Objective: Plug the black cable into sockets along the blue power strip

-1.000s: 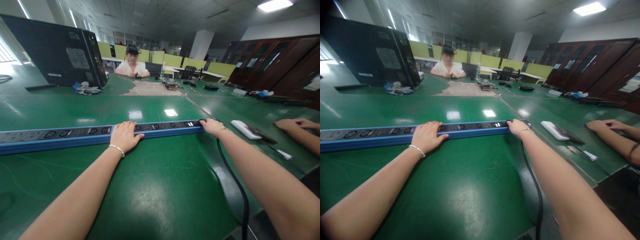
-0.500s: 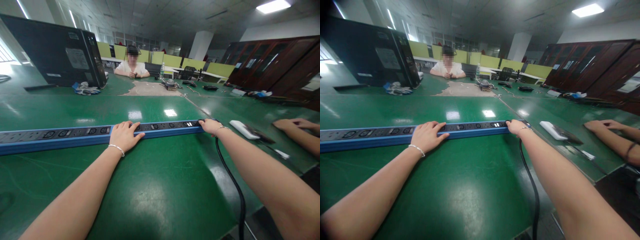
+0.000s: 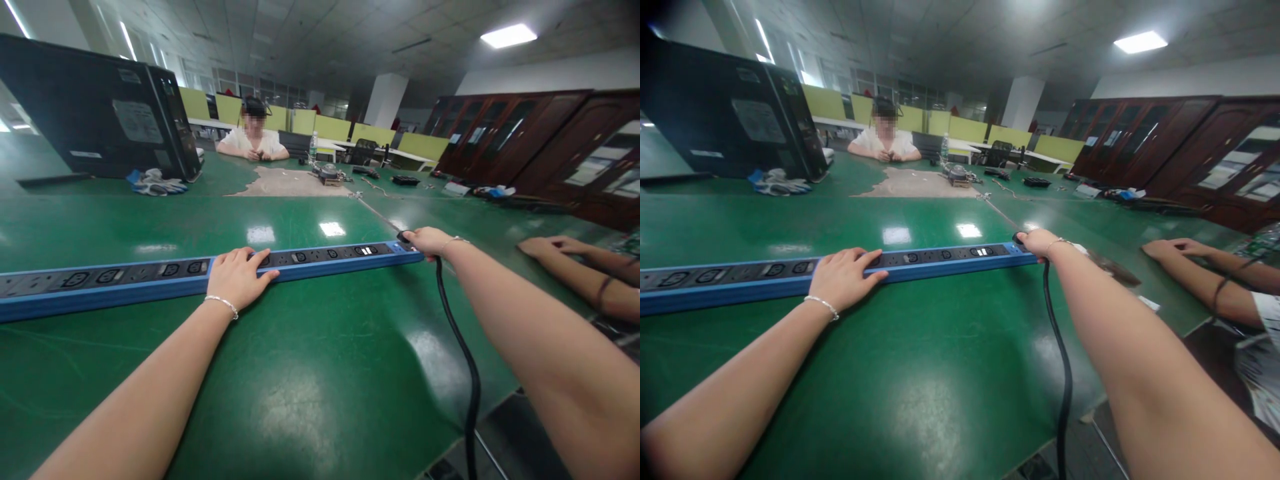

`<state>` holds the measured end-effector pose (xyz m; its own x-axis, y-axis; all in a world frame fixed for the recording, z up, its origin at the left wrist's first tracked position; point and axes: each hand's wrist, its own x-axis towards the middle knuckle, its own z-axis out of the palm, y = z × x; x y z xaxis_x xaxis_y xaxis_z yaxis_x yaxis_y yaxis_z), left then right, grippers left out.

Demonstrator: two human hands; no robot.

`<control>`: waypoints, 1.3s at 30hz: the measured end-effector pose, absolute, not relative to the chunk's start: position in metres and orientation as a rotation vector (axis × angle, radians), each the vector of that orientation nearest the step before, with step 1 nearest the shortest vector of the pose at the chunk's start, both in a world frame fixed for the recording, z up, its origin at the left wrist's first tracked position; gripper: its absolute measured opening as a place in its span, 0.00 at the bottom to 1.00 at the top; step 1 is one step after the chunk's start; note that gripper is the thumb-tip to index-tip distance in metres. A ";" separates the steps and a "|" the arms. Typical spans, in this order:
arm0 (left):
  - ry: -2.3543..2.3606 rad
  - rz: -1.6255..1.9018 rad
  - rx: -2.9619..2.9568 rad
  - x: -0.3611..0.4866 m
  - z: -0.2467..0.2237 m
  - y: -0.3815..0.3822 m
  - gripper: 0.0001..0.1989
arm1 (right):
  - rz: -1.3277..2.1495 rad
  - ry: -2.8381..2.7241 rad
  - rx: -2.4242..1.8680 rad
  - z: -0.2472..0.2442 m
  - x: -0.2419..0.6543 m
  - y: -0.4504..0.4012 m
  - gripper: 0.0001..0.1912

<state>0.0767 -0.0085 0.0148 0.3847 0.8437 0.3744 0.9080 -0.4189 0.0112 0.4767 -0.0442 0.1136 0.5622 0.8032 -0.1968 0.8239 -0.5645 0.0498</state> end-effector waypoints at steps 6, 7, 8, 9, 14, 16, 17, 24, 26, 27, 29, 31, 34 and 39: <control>-1.558 -0.501 -2.436 0.077 0.015 -0.009 0.28 | -0.263 1.389 2.704 0.089 0.489 -0.031 0.26; -1.558 -0.500 -2.437 0.077 0.015 -0.009 0.28 | -0.259 1.397 2.715 0.087 0.490 -0.029 0.26; -1.561 -0.501 -2.437 0.077 0.015 -0.009 0.28 | -0.252 1.406 2.721 0.086 0.491 -0.028 0.25; -1.564 -0.502 -2.438 0.077 0.015 -0.009 0.28 | -0.244 1.414 2.721 0.086 0.492 -0.027 0.25; -1.561 -0.504 -2.440 0.077 0.014 -0.009 0.28 | -0.204 1.366 2.717 0.085 0.491 -0.023 0.26; -1.561 -0.504 -2.437 0.078 0.013 -0.008 0.28 | -0.204 1.343 2.730 0.084 0.493 -0.022 0.26; -1.560 -0.503 -2.436 0.078 0.013 -0.008 0.28 | -0.210 1.337 2.734 0.084 0.494 -0.022 0.26; -1.575 -0.472 -2.432 0.077 0.014 -0.008 0.28 | -0.254 1.318 2.690 0.085 0.494 -0.026 0.28; -1.574 -0.469 -2.433 0.077 0.014 -0.008 0.28 | -0.268 1.299 2.676 0.086 0.492 -0.025 0.28; -1.573 -0.466 -2.435 0.077 0.014 -0.008 0.28 | -0.273 1.294 2.678 0.087 0.492 -0.025 0.28; -1.573 -0.462 -2.437 0.077 0.014 -0.008 0.28 | -0.289 1.283 2.694 0.088 0.491 -0.024 0.28; -1.573 -0.461 -2.438 0.078 0.014 -0.008 0.28 | -0.318 1.286 2.685 0.087 0.491 -0.023 0.28; -1.585 -0.458 -2.437 0.078 0.014 -0.008 0.28 | -0.341 1.292 2.615 0.086 0.491 -0.021 0.29; -1.598 -0.438 -2.442 0.078 0.016 -0.008 0.29 | -0.297 1.317 2.618 0.080 0.489 -0.024 0.28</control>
